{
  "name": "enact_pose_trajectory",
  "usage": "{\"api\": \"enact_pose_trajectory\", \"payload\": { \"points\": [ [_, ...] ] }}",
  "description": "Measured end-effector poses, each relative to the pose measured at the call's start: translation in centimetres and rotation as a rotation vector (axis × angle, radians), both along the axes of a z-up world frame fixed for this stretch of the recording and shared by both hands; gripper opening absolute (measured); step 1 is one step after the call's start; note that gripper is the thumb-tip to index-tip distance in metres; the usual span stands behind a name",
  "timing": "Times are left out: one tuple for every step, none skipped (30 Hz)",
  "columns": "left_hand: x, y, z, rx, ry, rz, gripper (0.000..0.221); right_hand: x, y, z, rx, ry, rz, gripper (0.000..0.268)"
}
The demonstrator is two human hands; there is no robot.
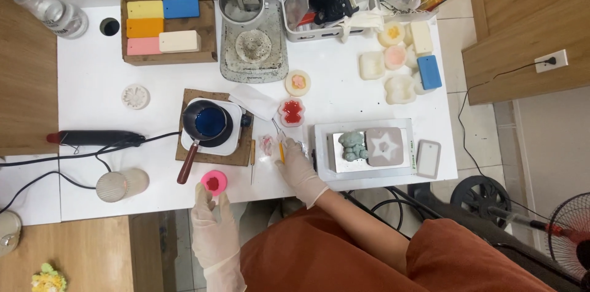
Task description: The person stirs melted blue wax in a pot on a hot plate, pours wax into silicone molds, presses a star-shaped mold into place, and handles and arranges molded candle pieces on the workbench. They also move a metal pot to the wooden table and handle paper and small items.
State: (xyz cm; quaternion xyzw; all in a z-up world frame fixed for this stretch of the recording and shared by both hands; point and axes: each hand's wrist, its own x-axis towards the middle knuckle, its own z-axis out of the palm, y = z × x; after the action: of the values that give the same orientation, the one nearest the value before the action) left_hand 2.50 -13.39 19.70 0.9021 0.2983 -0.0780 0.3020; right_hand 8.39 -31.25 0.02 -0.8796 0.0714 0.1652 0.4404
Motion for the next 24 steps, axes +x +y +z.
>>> {"api": "enact_pose_trajectory", "payload": {
  "points": [
    [0.0,0.0,-0.1,0.001,0.001,-0.001,0.057,0.0,-0.1,0.5,0.001,0.001,-0.001,0.057],
    [0.0,0.1,-0.2,0.011,-0.012,-0.022,0.056,-0.1,-0.1,1.1,-0.011,0.034,-0.009,0.063],
    [0.1,0.2,-0.2,0.019,-0.027,-0.045,0.056,0.0,-0.1,1.8,-0.024,0.066,-0.018,0.069],
    [0.4,0.0,0.2,0.020,-0.028,-0.048,0.056,-0.2,-0.3,1.9,-0.024,0.064,-0.021,0.069],
    [0.8,-0.1,0.6,0.016,-0.004,-0.058,0.056,-0.4,-0.4,2.1,-0.038,-0.001,0.000,0.068],
    [1.2,-0.1,1.0,0.013,0.020,-0.068,0.057,-0.5,-0.4,2.2,-0.052,-0.065,0.021,0.068],
    [1.3,0.0,0.8,0.015,0.019,-0.080,0.057,-0.9,-0.4,3.5,-0.052,-0.066,0.009,0.068],
    [1.4,0.2,0.6,0.035,0.003,-0.126,0.056,-1.2,-0.4,4.7,-0.057,-0.084,0.013,0.069],
    [1.6,0.2,0.3,0.050,-0.016,-0.170,0.056,-1.4,-0.6,5.9,-0.068,-0.105,0.018,0.071],
    [1.6,0.4,-0.3,0.046,-0.019,-0.181,0.056,-1.7,-0.8,6.7,-0.072,-0.107,0.008,0.071],
    [1.6,0.8,-0.9,-0.002,-0.148,-0.245,0.055,-2.3,-0.8,7.5,-0.039,-0.109,0.000,0.071],
    [1.4,1.2,-1.5,-0.053,-0.278,-0.307,0.053,-2.8,-0.8,8.3,-0.005,-0.111,-0.008,0.071],
    [1.3,1.1,-1.8,-0.054,-0.277,-0.320,0.053,-3.3,-0.8,9.8,-0.005,-0.111,-0.021,0.071],
    [1.1,1.1,-2.0,-0.160,-0.304,-0.271,0.054,-3.7,-0.8,11.2,0.012,-0.038,-0.018,0.071],
    [1.2,1.2,-2.1,-0.263,-0.334,-0.220,0.055,-3.8,-0.5,12.7,0.031,0.030,-0.011,0.070],
    [1.3,1.7,-1.6,-0.262,-0.338,-0.230,0.055,-4.2,0.0,13.7,0.034,0.024,-0.021,0.070],
    [1.5,1.7,-1.4,-0.236,-0.209,-0.224,0.055,-4.4,-0.1,14.6,0.007,0.082,-0.005,0.070],
    [1.7,1.6,-1.1,-0.209,-0.081,-0.218,0.055,-4.7,-0.3,15.5,-0.019,0.139,0.011,0.069],
    [1.9,1.8,-1.2,-0.216,-0.084,-0.227,0.055,-5.0,-0.1,16.1,-0.025,0.136,0.001,0.069],
    [2.1,2.0,-1.2,-0.222,-0.056,-0.253,0.053,-5.4,0.1,16.7,-0.045,0.158,-0.005,0.070],
    [2.1,2.1,-1.3,-0.228,-0.027,-0.275,0.052,-5.8,0.1,17.3,-0.064,0.182,-0.009,0.070],
    [2.0,2.3,-2.7,-0.234,-0.029,-0.282,0.052,-6.1,0.0,17.8,-0.070,0.180,-0.016,0.070],
    [1.8,2.6,-4.1,-0.224,-0.170,-0.368,0.049,-6.4,0.0,18.2,-0.016,0.193,-0.057,0.071],
    [1.6,2.8,-5.4,-0.213,-0.312,-0.451,0.047,-6.7,0.0,18.7,0.038,0.206,-0.097,0.072]
  ]
}}
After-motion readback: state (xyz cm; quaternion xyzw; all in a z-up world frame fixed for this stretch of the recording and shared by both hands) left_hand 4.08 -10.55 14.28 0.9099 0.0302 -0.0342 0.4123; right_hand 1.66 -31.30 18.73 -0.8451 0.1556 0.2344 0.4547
